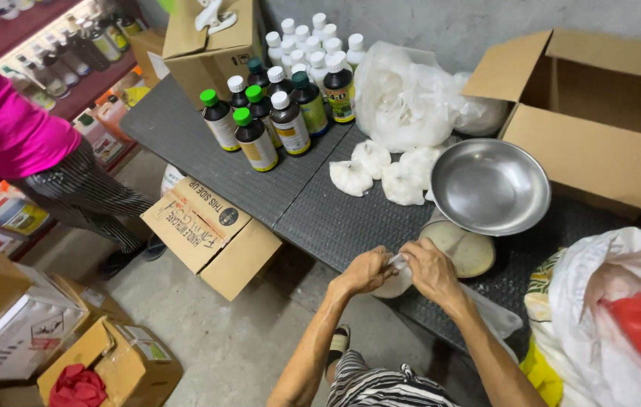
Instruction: Weighing white powder using a scoop and a mechanical scale, then putting it into small plastic bags and tying them.
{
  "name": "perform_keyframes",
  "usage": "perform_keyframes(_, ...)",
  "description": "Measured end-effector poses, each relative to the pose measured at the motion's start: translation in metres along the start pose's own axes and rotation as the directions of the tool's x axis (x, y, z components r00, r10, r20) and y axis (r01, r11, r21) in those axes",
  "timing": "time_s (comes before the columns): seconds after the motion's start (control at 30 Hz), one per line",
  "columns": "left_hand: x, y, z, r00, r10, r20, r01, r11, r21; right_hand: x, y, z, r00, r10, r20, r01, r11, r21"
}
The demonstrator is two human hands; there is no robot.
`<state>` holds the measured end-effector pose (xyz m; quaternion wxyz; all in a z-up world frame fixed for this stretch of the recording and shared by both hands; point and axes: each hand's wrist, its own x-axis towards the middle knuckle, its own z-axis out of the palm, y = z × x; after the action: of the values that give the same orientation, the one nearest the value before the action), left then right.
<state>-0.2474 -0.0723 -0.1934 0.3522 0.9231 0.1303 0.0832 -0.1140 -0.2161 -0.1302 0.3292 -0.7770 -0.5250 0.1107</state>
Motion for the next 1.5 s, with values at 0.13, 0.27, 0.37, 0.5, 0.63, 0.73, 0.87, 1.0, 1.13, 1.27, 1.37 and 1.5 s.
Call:
perform_keyframes(0.13,0.012,-0.038,-0.006,0.997,0.033,0.064,-0.033,0.999,0.001,0.027,0.019,0.018,0.997,0.01,-0.072,-0.008,1.0,0.029)
perform_keyframes(0.27,0.031,-0.071,-0.006,0.999,0.037,0.036,-0.037,0.999,-0.002,0.047,0.048,0.027,0.967,0.254,0.03,-0.254,0.967,0.008)
perform_keyframes(0.37,0.042,-0.104,0.003,0.992,0.103,0.073,-0.102,0.995,-0.018,0.051,0.094,0.058,0.908,0.392,0.147,-0.398,0.917,0.014)
perform_keyframes(0.5,0.05,-0.165,0.034,0.986,0.12,0.118,-0.116,0.992,-0.039,0.049,0.085,0.068,0.792,0.5,0.351,-0.531,0.847,-0.009)
perform_keyframes(0.63,0.039,-0.146,0.009,0.988,0.095,0.119,-0.076,0.985,-0.153,0.03,0.085,0.084,0.691,0.455,0.561,-0.488,0.867,-0.101)
perform_keyframes(0.73,0.03,-0.141,0.007,0.989,0.105,0.099,-0.086,0.98,-0.18,0.018,0.104,0.098,0.694,0.317,0.646,-0.487,0.868,0.097)
perform_keyframes(0.87,0.022,-0.144,0.019,0.994,0.089,0.058,-0.073,0.969,-0.238,0.033,0.075,0.088,0.768,0.3,0.566,-0.641,0.338,0.69)
perform_keyframes(1.0,0.028,-0.151,0.026,0.997,0.032,0.076,-0.017,0.981,-0.192,0.051,0.052,0.077,0.725,0.362,0.587,-0.537,-0.236,0.81)
perform_keyframes(1.13,0.025,-0.131,0.007,0.996,0.029,0.089,-0.01,0.979,-0.204,0.068,0.033,0.061,0.709,0.451,0.542,-0.59,-0.041,0.806)
perform_keyframes(1.27,0.023,-0.114,0.0,0.991,-0.096,0.096,0.112,0.979,-0.172,0.077,0.028,0.05,0.673,0.56,0.484,-0.658,0.154,0.737)
perform_keyframes(1.37,0.034,-0.125,0.001,0.988,-0.14,0.064,0.148,0.978,-0.147,0.07,0.047,0.05,0.689,0.571,0.446,-0.627,0.161,0.762)
perform_keyframes(1.5,0.041,-0.153,-0.011,0.974,-0.228,-0.018,0.218,0.95,-0.223,0.029,0.109,0.074,0.798,0.511,0.321,-0.536,0.356,0.765)
